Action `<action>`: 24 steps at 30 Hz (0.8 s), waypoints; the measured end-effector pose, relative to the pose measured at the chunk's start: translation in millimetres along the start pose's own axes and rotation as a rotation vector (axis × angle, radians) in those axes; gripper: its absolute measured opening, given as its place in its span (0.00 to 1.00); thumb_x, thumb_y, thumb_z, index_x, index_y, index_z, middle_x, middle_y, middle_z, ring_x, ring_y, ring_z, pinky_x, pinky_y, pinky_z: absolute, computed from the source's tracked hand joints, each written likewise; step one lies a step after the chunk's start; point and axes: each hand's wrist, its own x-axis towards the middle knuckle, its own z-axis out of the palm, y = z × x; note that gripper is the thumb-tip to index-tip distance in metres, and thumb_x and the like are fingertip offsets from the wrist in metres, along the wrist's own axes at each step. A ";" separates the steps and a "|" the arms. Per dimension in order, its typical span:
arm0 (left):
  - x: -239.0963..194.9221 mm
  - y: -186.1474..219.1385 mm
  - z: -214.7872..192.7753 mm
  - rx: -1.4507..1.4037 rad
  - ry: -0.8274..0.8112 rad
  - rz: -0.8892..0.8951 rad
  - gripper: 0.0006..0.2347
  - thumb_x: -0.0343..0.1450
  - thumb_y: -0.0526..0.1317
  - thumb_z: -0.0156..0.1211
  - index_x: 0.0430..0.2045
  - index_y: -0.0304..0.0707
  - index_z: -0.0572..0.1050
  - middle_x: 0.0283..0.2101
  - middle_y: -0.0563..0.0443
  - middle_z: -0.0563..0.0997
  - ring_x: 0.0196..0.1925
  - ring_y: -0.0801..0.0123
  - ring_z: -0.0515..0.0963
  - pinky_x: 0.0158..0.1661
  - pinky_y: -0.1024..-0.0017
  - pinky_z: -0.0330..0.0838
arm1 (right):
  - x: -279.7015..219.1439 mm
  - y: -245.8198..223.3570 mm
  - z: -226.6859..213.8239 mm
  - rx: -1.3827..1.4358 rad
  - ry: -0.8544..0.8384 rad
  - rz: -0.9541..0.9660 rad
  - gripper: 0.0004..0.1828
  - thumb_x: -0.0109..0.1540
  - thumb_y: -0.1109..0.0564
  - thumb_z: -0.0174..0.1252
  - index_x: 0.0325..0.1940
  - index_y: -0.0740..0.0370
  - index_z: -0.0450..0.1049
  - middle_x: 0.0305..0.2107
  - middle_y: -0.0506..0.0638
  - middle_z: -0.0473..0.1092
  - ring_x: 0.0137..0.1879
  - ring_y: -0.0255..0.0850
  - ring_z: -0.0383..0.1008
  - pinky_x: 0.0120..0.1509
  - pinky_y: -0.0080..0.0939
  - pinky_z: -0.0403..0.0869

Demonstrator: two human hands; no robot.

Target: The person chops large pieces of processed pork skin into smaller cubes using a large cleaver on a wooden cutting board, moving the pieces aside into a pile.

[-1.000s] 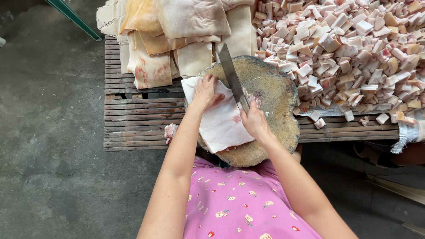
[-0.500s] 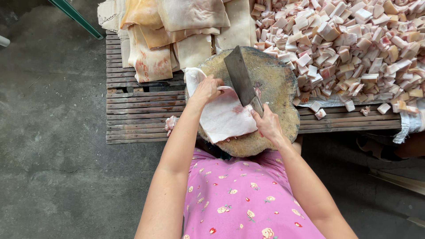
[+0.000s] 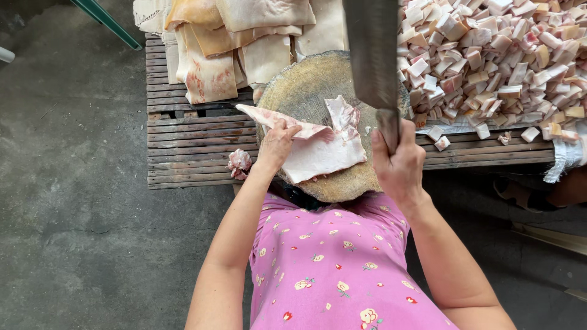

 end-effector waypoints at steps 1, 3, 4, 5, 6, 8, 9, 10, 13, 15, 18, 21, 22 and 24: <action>1.4 -0.3 0.0 -0.001 -0.003 -0.005 0.19 0.68 0.28 0.56 0.52 0.48 0.79 0.44 0.39 0.74 0.44 0.48 0.81 0.49 0.57 0.76 | -6.7 1.5 1.6 0.034 0.067 -0.052 0.21 0.76 0.45 0.51 0.54 0.67 0.60 0.24 0.53 0.73 0.30 0.39 0.79 0.31 0.43 0.77; 0.6 -1.3 1.4 -0.015 0.015 -0.011 0.19 0.67 0.28 0.57 0.50 0.48 0.80 0.43 0.39 0.75 0.44 0.48 0.81 0.48 0.56 0.75 | -25.6 6.3 25.2 0.007 -0.029 0.106 0.21 0.73 0.45 0.50 0.56 0.67 0.61 0.29 0.58 0.74 0.29 0.47 0.79 0.30 0.48 0.78; -0.9 -2.0 2.4 -0.022 0.024 -0.015 0.19 0.66 0.28 0.57 0.50 0.48 0.80 0.43 0.39 0.75 0.43 0.48 0.81 0.48 0.56 0.75 | -33.3 12.2 38.9 -0.006 -0.079 0.184 0.22 0.72 0.45 0.49 0.58 0.67 0.62 0.31 0.61 0.74 0.28 0.51 0.79 0.30 0.50 0.78; -3.9 -2.7 3.4 -0.036 0.051 0.024 0.18 0.67 0.28 0.57 0.49 0.48 0.80 0.43 0.40 0.75 0.44 0.50 0.81 0.48 0.58 0.76 | -40.2 20.4 49.6 -0.114 -0.208 0.266 0.22 0.71 0.45 0.51 0.57 0.67 0.62 0.31 0.65 0.74 0.32 0.57 0.79 0.35 0.55 0.77; -6.9 -2.8 4.0 -0.051 0.078 0.064 0.18 0.67 0.27 0.58 0.49 0.48 0.80 0.43 0.40 0.76 0.44 0.51 0.81 0.48 0.59 0.76 | -46.1 29.2 58.0 -0.223 -0.337 0.348 0.23 0.70 0.45 0.52 0.57 0.68 0.62 0.30 0.69 0.75 0.36 0.63 0.78 0.41 0.61 0.76; -4.6 -5.4 -2.2 -0.070 0.116 0.105 0.17 0.67 0.27 0.59 0.48 0.47 0.80 0.42 0.41 0.76 0.44 0.51 0.81 0.48 0.61 0.76 | -46.3 47.7 67.3 -0.296 -0.435 0.425 0.23 0.69 0.46 0.54 0.56 0.67 0.62 0.31 0.74 0.75 0.41 0.71 0.77 0.47 0.67 0.74; -9.5 -6.1 -2.8 -0.085 0.111 0.103 0.17 0.66 0.27 0.60 0.47 0.45 0.80 0.41 0.41 0.76 0.43 0.51 0.81 0.48 0.61 0.76 | -49.4 55.8 67.7 -0.267 -0.412 0.438 0.23 0.67 0.46 0.54 0.55 0.67 0.63 0.33 0.75 0.75 0.42 0.73 0.76 0.47 0.68 0.74; -15.2 -6.9 -4.0 -0.100 0.105 0.101 0.17 0.65 0.27 0.61 0.47 0.44 0.80 0.40 0.41 0.76 0.43 0.51 0.81 0.47 0.61 0.76 | -50.3 62.1 67.8 -0.238 -0.389 0.452 0.23 0.66 0.46 0.55 0.55 0.66 0.63 0.34 0.76 0.74 0.43 0.74 0.75 0.48 0.70 0.73; -33.6 -10.8 -18.5 -0.140 0.113 0.189 0.17 0.67 0.27 0.62 0.48 0.45 0.80 0.38 0.44 0.75 0.40 0.53 0.80 0.45 0.62 0.75 | -26.5 69.4 69.1 -0.170 -0.431 0.469 0.23 0.68 0.45 0.55 0.53 0.68 0.63 0.31 0.73 0.76 0.37 0.67 0.78 0.42 0.65 0.75; -50.2 -12.4 -27.1 -0.170 0.134 0.188 0.18 0.65 0.27 0.64 0.48 0.46 0.80 0.36 0.44 0.72 0.38 0.53 0.77 0.43 0.61 0.74 | -3.5 65.6 74.0 -0.107 -0.457 0.641 0.23 0.67 0.45 0.54 0.53 0.67 0.62 0.27 0.68 0.76 0.28 0.58 0.78 0.33 0.58 0.76; -66.2 -9.0 -32.6 -0.200 0.177 0.173 0.19 0.65 0.27 0.64 0.49 0.47 0.80 0.34 0.45 0.71 0.37 0.55 0.76 0.41 0.60 0.73 | 22.3 50.6 65.0 0.087 -0.454 0.714 0.21 0.67 0.46 0.55 0.51 0.67 0.63 0.23 0.59 0.72 0.21 0.45 0.74 0.22 0.47 0.73; -67.3 -5.1 -28.8 -0.210 0.196 0.147 0.19 0.65 0.27 0.64 0.49 0.48 0.80 0.34 0.45 0.70 0.37 0.55 0.76 0.41 0.60 0.73 | 23.3 28.8 41.8 0.103 -0.432 0.649 0.18 0.68 0.46 0.54 0.50 0.64 0.65 0.20 0.52 0.71 0.18 0.38 0.71 0.18 0.42 0.71; -66.8 -4.3 -26.3 -0.212 0.195 0.136 0.19 0.65 0.27 0.64 0.49 0.48 0.80 0.34 0.45 0.70 0.37 0.55 0.76 0.41 0.60 0.73 | 18.4 22.1 30.5 0.071 -0.428 0.623 0.17 0.69 0.46 0.53 0.51 0.62 0.66 0.20 0.50 0.71 0.18 0.37 0.71 0.18 0.41 0.71; -59.2 -3.5 -21.8 -0.193 0.189 0.136 0.18 0.66 0.28 0.64 0.49 0.47 0.80 0.34 0.45 0.70 0.37 0.55 0.76 0.41 0.60 0.73 | 6.2 11.2 7.1 0.074 -0.314 0.429 0.18 0.69 0.46 0.53 0.52 0.63 0.66 0.20 0.49 0.71 0.19 0.36 0.72 0.18 0.41 0.72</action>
